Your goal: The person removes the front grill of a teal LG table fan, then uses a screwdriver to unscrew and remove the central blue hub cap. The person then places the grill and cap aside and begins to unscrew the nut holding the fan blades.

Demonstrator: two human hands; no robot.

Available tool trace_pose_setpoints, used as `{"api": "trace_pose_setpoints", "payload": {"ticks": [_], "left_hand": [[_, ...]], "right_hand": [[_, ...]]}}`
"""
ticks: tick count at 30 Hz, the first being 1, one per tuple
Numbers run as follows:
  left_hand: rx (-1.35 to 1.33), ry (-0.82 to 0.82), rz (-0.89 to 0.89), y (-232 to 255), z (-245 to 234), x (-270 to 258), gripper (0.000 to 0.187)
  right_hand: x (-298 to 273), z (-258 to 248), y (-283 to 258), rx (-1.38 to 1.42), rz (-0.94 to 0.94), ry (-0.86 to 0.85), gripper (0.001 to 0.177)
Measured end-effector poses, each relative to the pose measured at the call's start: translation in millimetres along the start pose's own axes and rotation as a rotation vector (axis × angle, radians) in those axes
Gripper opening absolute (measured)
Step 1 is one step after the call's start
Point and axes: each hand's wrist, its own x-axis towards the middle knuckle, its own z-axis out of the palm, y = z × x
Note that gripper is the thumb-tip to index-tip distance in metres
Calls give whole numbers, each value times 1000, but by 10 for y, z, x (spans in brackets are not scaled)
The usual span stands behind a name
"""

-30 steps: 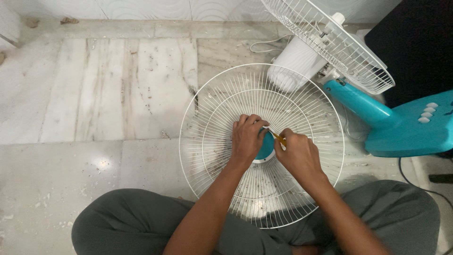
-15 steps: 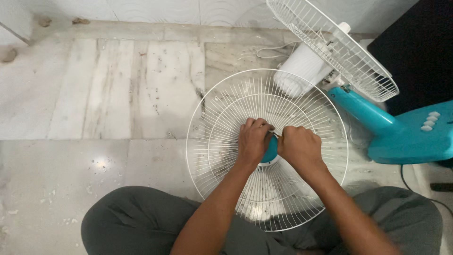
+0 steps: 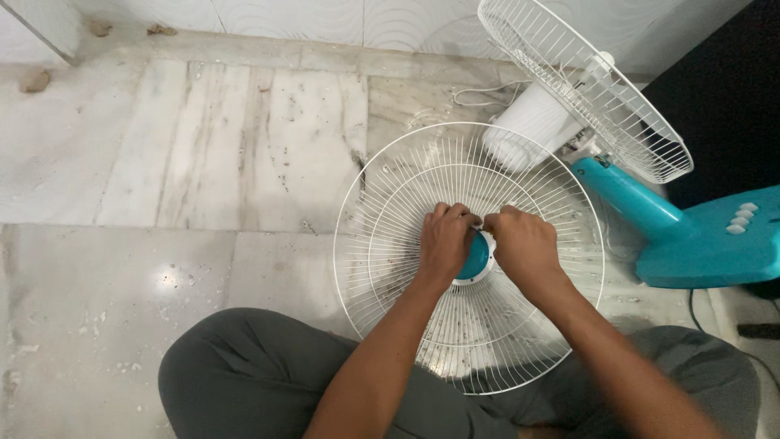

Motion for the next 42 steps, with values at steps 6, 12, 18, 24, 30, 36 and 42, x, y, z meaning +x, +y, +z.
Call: {"api": "trace_pose_setpoints", "payload": {"ticks": [6, 12, 18, 24, 30, 36, 42], "left_hand": [[2, -32, -36, 30, -34, 29, 20], [-22, 8, -5, 12, -28, 0, 20], [-27, -1, -7, 56, -81, 11, 21], [-20, 136, -115, 227, -105, -80, 15], [-523, 170, -596, 251, 302, -221, 18], [-1331, 84, -971, -10, 656, -238, 20], [-1428, 60, -1053, -30, 649, -249, 32]], "right_hand": [[85, -111, 82, 117, -63, -82, 27], [139, -151, 153, 45, 36, -227, 28], [148, -98, 108, 11, -77, -186, 17], [113, -120, 147, 26, -125, -105, 14], [80, -106, 141, 45, -125, -91, 21], [101, -148, 223, 209, -63, -100, 27], [96, -60, 278, 198, 9, -154, 31]]}}
